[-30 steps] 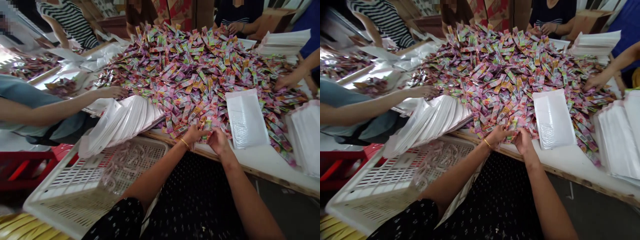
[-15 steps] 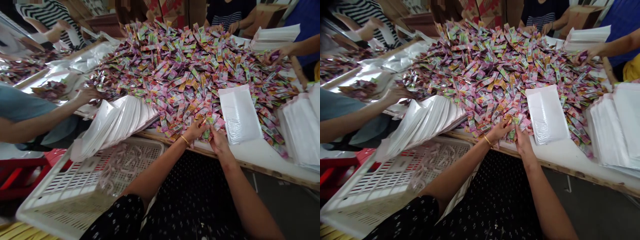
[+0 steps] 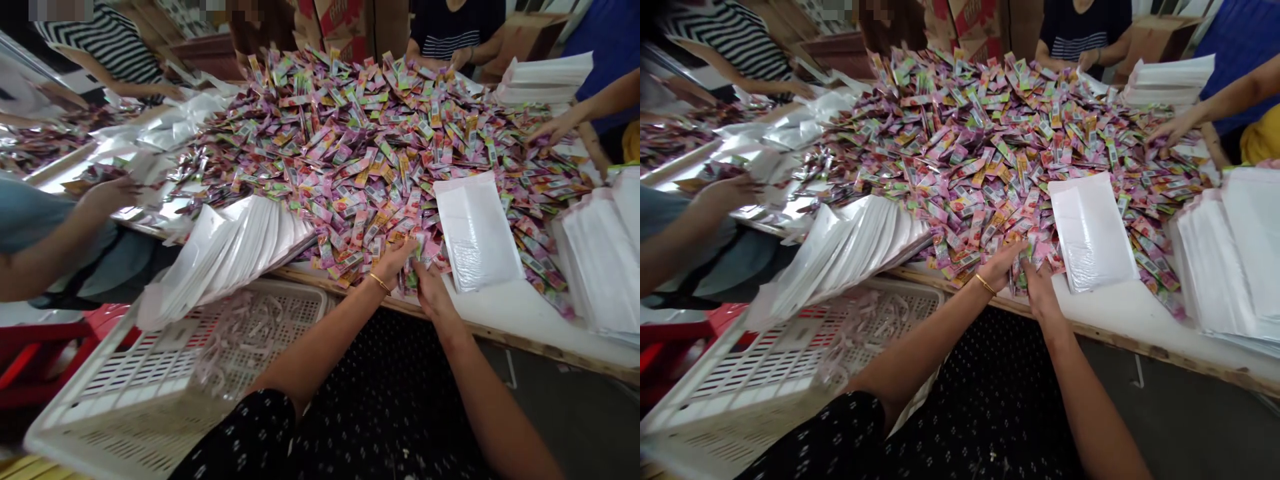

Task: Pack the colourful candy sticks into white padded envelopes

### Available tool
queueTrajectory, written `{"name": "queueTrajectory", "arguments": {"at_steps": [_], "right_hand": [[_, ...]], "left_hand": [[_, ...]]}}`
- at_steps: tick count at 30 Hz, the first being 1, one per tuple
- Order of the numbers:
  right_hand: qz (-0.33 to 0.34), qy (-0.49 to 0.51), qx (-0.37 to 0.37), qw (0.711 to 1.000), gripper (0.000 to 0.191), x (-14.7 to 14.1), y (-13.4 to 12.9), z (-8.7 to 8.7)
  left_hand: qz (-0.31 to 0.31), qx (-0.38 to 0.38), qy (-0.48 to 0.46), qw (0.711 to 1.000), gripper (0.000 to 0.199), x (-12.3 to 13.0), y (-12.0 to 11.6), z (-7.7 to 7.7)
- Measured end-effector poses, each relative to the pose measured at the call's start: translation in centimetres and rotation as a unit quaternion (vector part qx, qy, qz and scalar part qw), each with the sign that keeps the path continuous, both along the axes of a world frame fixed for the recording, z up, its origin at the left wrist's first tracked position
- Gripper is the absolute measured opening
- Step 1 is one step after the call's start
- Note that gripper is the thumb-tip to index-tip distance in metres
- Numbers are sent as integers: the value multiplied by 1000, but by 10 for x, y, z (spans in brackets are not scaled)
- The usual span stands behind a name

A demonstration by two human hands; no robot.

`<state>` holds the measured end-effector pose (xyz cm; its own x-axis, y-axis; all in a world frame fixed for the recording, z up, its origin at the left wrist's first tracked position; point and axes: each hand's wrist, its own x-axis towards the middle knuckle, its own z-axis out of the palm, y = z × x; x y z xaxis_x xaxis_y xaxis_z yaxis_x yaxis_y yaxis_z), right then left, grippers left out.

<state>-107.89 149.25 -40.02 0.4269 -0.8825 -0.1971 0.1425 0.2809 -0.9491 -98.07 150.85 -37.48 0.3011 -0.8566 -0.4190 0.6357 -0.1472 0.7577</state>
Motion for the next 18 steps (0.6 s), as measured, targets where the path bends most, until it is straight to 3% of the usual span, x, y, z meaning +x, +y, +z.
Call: {"name": "queueTrajectory", "arguments": {"at_steps": [2, 8, 11, 13, 14, 16, 18], "right_hand": [[0, 16, -11, 1000, 58, -1, 3, -2], [58, 49, -66, 995, 62, -20, -4, 10], [35, 101, -31, 994, 61, -40, -15, 17], [0, 136, -17, 991, 57, -54, -20, 18], [-15, 144, -17, 989, 56, -59, -22, 19], [-39, 143, -23, 989, 55, -64, -22, 18], [-55, 142, -14, 988, 57, -61, -18, 16]], "left_hand": [[28, -3, 42, 999, 17, -10, -4, 3], [58, -75, 81, 992, 55, -45, -6, 21], [-26, -106, -15, 994, 60, -33, 0, 26], [-73, -66, -184, 978, 53, -9, 7, 24], [-73, -17, -293, 953, 50, 6, 11, 21], [-55, 121, -489, 862, 49, 33, 16, 11], [-69, 248, -587, 768, 57, 50, 18, -2]]}}
